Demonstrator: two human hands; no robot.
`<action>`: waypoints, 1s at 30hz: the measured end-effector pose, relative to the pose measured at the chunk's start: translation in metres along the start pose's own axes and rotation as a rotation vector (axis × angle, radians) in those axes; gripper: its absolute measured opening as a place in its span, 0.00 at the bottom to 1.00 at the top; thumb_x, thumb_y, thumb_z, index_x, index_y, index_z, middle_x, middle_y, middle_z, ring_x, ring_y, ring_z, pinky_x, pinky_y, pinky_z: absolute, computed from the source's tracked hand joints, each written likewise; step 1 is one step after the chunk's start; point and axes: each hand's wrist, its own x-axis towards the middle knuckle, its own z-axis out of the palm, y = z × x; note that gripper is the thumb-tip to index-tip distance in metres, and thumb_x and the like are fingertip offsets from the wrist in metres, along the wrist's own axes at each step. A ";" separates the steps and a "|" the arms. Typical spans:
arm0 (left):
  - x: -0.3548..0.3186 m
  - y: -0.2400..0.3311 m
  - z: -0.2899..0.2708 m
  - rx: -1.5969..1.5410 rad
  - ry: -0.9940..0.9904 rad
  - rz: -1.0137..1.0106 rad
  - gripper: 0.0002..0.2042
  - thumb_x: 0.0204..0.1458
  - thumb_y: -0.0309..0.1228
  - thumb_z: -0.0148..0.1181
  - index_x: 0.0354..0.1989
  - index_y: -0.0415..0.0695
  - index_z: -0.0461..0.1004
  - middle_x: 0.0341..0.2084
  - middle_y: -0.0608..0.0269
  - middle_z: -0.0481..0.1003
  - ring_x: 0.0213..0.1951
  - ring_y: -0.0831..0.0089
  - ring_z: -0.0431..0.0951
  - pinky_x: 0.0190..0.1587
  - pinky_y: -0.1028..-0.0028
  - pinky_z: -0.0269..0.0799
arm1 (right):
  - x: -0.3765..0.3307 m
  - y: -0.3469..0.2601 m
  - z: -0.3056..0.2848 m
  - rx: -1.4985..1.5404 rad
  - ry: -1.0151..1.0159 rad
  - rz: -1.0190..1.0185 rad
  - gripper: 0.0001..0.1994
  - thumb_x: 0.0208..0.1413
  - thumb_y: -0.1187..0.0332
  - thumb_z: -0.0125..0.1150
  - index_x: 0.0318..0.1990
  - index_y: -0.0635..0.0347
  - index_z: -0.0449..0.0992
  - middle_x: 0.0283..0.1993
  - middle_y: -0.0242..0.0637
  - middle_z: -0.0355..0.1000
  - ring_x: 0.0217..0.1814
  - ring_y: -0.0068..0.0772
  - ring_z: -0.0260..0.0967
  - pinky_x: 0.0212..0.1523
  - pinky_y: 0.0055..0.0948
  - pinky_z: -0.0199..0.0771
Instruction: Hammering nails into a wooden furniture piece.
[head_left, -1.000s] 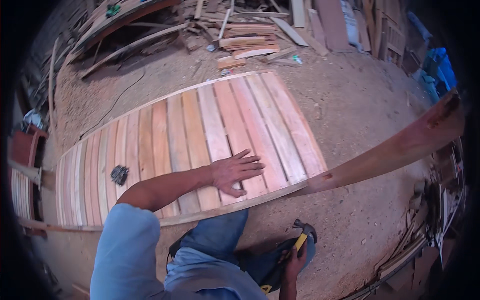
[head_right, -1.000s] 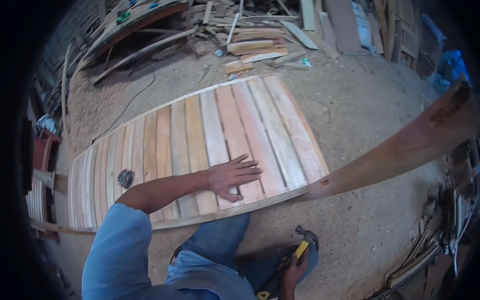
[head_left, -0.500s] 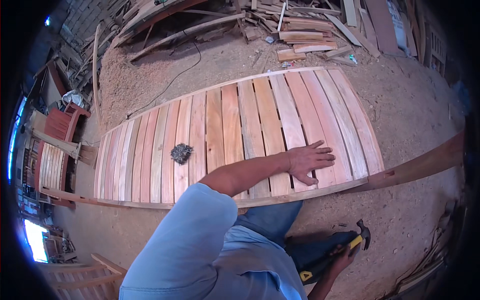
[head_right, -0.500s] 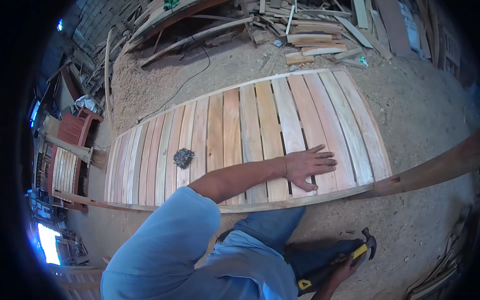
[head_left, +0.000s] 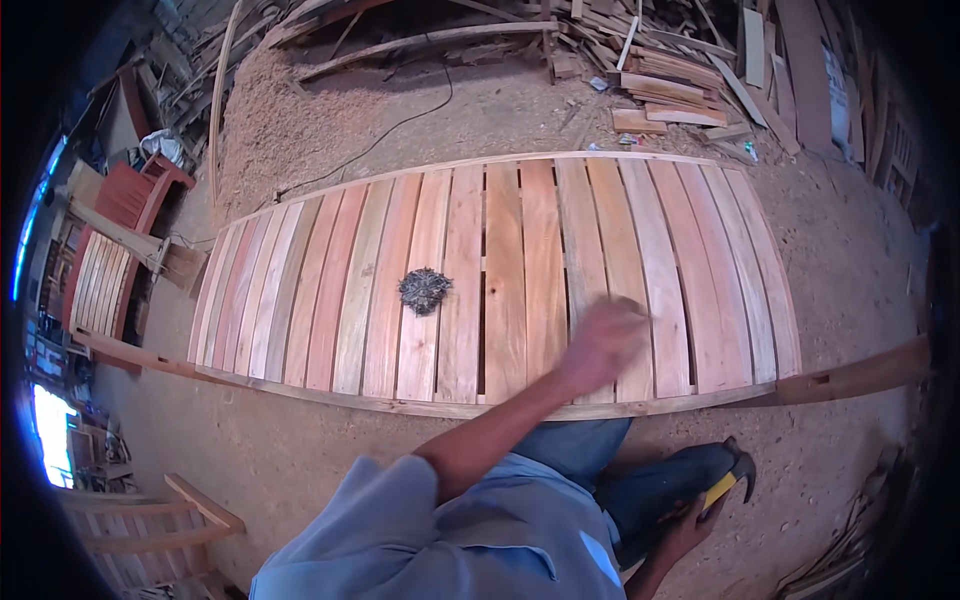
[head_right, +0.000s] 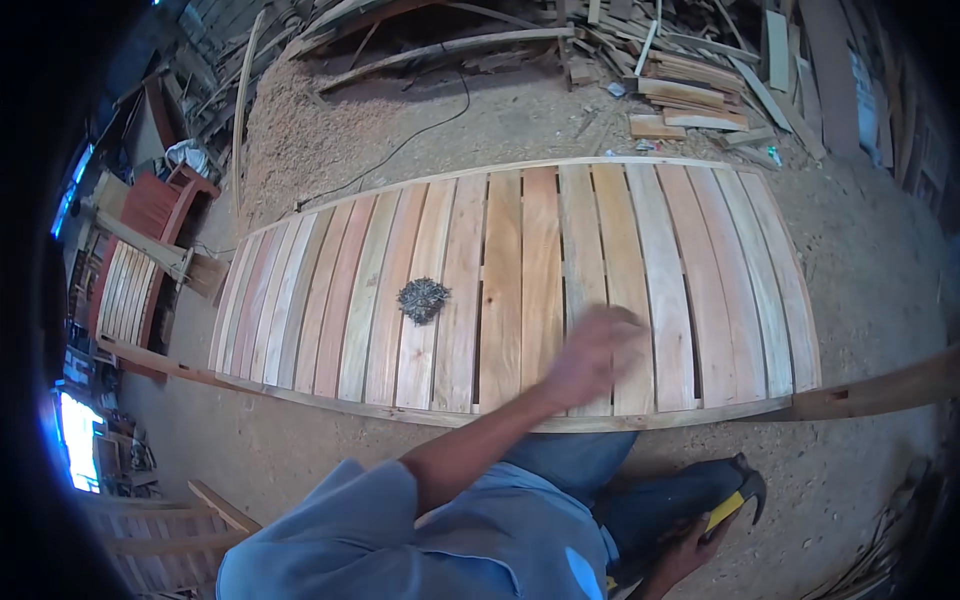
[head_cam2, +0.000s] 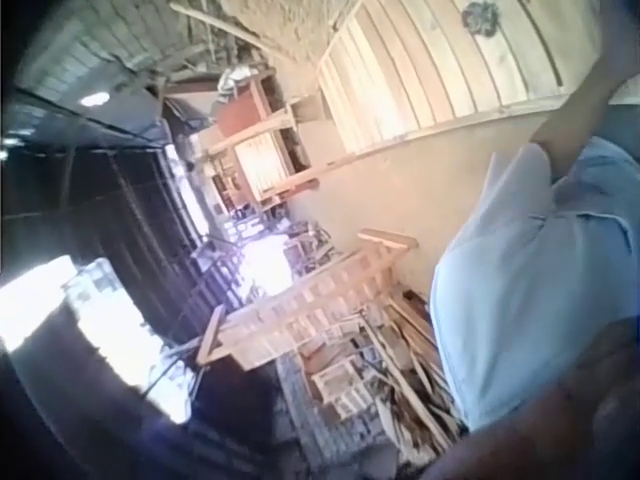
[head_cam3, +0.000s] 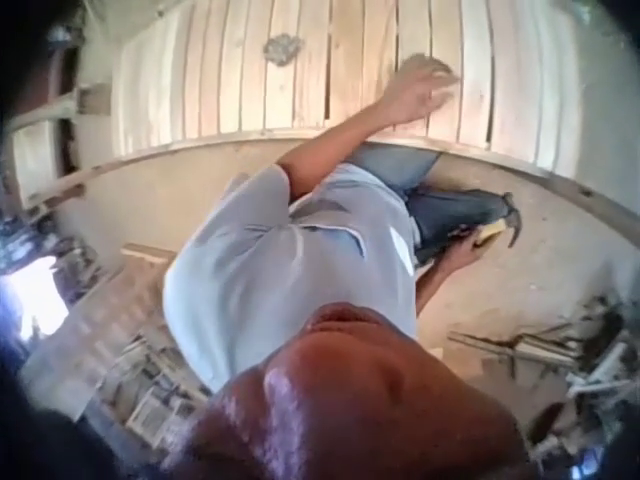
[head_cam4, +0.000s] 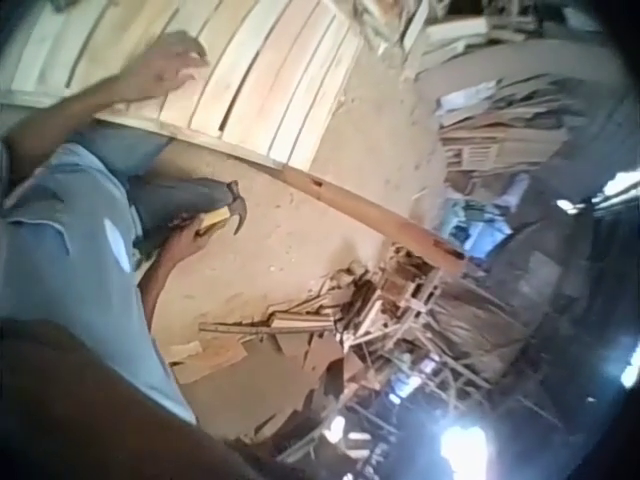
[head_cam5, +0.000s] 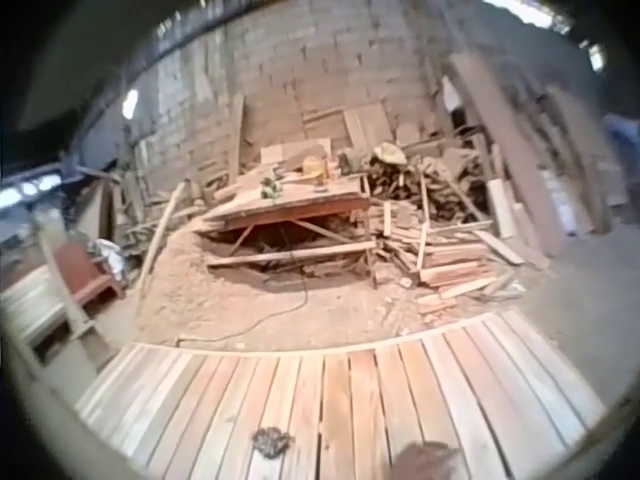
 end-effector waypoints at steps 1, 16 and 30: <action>-0.016 -0.021 -0.035 0.008 0.171 -0.053 0.15 0.53 0.24 0.70 0.51 0.43 0.86 0.59 0.51 0.82 0.66 0.50 0.79 0.73 0.43 0.68 | 0.002 -0.003 0.006 -0.004 -0.004 -0.006 0.33 0.82 0.62 0.58 0.89 0.52 0.58 0.32 0.35 0.73 0.24 0.23 0.66 0.25 0.27 0.69; -0.115 -0.142 -0.279 -0.231 0.695 -0.852 0.10 0.66 0.29 0.74 0.49 0.34 0.87 0.41 0.62 0.86 0.41 0.75 0.83 0.49 0.71 0.78 | -0.045 -0.069 0.103 -0.214 -0.823 -0.367 0.19 0.79 0.69 0.62 0.72 0.65 0.75 0.35 0.33 0.79 0.27 0.16 0.71 0.27 0.23 0.72; -0.099 -0.133 -0.297 -0.047 0.521 -0.935 0.13 0.68 0.33 0.72 0.52 0.36 0.87 0.39 0.67 0.84 0.41 0.79 0.78 0.51 0.73 0.73 | -0.087 -0.044 0.143 -0.672 -0.936 -0.890 0.31 0.73 0.70 0.68 0.82 0.48 0.71 0.44 0.56 0.85 0.40 0.64 0.86 0.40 0.55 0.85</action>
